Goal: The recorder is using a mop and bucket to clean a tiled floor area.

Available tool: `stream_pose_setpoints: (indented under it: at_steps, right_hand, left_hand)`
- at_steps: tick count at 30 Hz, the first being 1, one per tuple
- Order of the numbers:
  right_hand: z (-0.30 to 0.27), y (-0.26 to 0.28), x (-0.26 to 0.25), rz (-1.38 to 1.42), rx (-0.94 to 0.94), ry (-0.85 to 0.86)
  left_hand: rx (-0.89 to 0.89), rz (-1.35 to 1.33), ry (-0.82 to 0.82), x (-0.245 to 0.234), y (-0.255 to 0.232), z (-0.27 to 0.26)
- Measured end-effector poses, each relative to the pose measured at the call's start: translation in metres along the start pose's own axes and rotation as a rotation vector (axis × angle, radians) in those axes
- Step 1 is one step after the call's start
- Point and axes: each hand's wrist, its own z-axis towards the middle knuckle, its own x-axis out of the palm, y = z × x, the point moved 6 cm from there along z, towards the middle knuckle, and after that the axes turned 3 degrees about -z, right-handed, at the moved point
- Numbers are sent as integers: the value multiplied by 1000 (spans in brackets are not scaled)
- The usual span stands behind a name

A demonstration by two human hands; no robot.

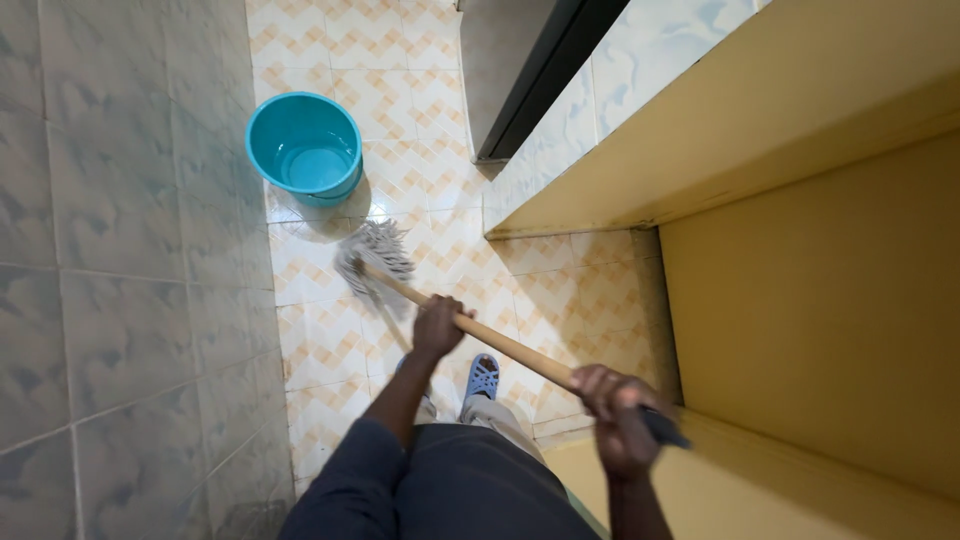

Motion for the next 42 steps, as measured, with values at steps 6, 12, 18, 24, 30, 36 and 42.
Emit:
stream_pose_setpoints:
  at_steps: [6,12,18,24,30,36,42]
  right_hand:
    - [-9,-44,64,-125,85,159]
    - [-4,0,79,-150,119,302]
    - [4,38,60,-8,175,287]
    - [15,55,74,-78,94,331]
    - [10,29,104,-426,61,478]
    - [14,18,119,-733,-63,576]
    - [20,53,74,-524,-78,256]
  left_hand:
    - [-156,93,-106,-65,78,-4]
    - [-226,-128,-299,-68,62,-84]
    - [-200,-140,-202,-36,9,-123]
    - [33,-157,-302,-30,-2,-72]
    - [-19,-248,-289,-24,26,7]
    - [107,-243,-113,-20,6,56]
    - [-16,-254,-4,-28,-57,18]
